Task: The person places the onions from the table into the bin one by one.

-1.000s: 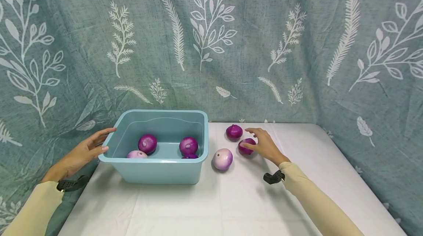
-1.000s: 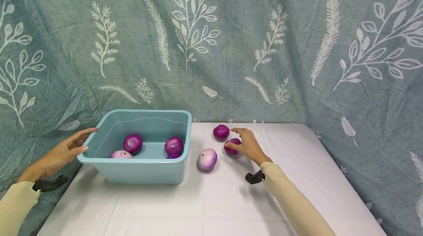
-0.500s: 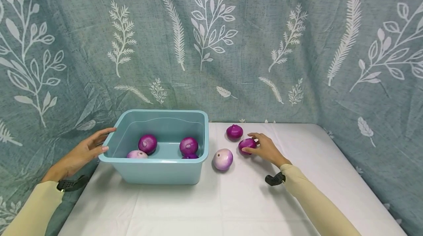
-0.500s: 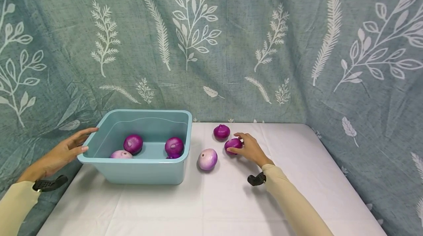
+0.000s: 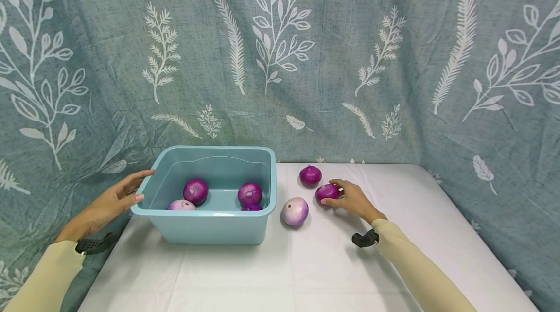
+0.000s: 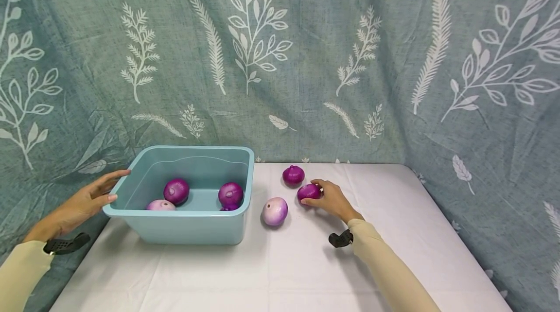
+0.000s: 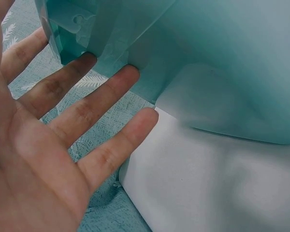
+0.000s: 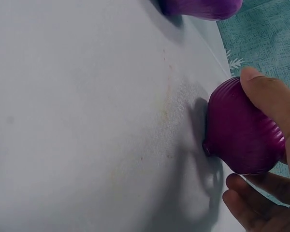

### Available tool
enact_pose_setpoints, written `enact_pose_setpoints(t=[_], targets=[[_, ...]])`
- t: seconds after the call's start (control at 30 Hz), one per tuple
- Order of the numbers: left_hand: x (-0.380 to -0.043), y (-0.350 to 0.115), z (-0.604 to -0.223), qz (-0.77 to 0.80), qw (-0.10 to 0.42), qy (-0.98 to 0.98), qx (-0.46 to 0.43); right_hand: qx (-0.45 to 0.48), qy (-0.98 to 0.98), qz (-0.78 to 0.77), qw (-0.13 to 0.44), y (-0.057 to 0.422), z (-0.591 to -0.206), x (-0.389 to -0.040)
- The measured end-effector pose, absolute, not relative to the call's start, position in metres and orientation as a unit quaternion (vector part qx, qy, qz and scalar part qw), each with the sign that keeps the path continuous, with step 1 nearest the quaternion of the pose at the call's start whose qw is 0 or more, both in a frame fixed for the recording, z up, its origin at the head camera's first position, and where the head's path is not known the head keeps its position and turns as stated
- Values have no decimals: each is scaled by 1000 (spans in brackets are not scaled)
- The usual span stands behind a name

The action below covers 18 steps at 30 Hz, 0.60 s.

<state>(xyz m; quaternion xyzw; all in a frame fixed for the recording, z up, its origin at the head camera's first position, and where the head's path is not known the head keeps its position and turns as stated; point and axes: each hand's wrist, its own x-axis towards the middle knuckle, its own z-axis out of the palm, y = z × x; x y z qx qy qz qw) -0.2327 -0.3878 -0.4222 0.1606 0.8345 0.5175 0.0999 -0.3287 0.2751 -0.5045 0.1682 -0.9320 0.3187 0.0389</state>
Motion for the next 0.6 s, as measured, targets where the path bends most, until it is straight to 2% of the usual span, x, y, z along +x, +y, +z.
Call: enact_pose_setpoints(t=[0.6], targets=[[-233, -389, -424, 517, 93, 834, 172, 158, -932, 324, 47, 278, -507, -330]])
